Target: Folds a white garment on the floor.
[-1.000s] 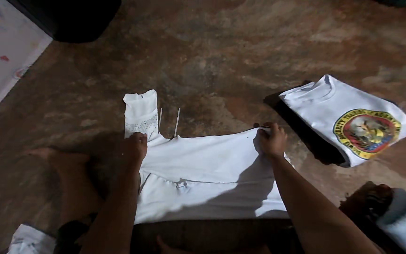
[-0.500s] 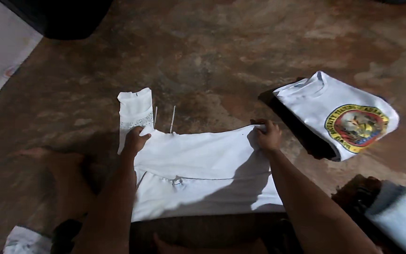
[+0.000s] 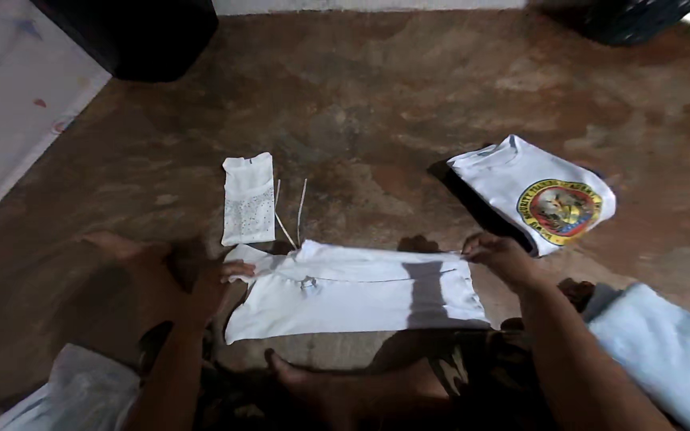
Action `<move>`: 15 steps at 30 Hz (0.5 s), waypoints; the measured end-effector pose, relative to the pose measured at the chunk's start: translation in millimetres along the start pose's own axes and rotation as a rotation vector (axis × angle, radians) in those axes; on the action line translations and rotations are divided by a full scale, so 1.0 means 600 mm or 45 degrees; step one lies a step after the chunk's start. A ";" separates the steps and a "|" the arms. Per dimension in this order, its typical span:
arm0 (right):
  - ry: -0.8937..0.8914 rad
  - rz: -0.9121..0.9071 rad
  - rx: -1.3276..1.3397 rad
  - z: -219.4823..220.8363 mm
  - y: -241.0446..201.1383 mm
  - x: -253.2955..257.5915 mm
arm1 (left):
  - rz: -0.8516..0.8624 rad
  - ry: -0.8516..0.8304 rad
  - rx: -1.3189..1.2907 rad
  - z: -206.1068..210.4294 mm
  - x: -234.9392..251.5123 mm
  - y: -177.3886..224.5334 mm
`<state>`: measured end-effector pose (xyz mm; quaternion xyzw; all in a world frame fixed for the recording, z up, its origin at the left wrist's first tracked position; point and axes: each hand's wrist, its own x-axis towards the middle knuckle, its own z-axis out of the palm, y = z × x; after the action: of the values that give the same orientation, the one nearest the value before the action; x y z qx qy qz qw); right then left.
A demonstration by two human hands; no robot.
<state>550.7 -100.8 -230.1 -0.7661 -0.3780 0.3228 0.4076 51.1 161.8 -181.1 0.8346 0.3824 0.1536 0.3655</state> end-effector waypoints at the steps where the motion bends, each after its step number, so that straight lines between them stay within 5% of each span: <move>1: -0.031 0.064 -0.040 0.010 0.016 -0.015 | -0.039 -0.063 -0.003 0.015 -0.013 -0.025; 6: -0.154 0.260 -0.260 0.036 0.045 -0.041 | -0.176 -0.054 0.026 0.092 -0.053 -0.078; 11: -0.006 0.119 -0.191 0.033 0.025 -0.056 | -0.178 0.015 0.027 0.086 -0.057 -0.057; 15: -0.142 0.206 -0.439 0.025 0.034 -0.059 | -0.255 0.004 0.036 0.079 -0.068 -0.059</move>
<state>527.2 -132.7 -248.4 -0.8334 -0.3868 0.3268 0.2214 30.7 123.3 -238.3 0.7969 0.4668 0.1122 0.3667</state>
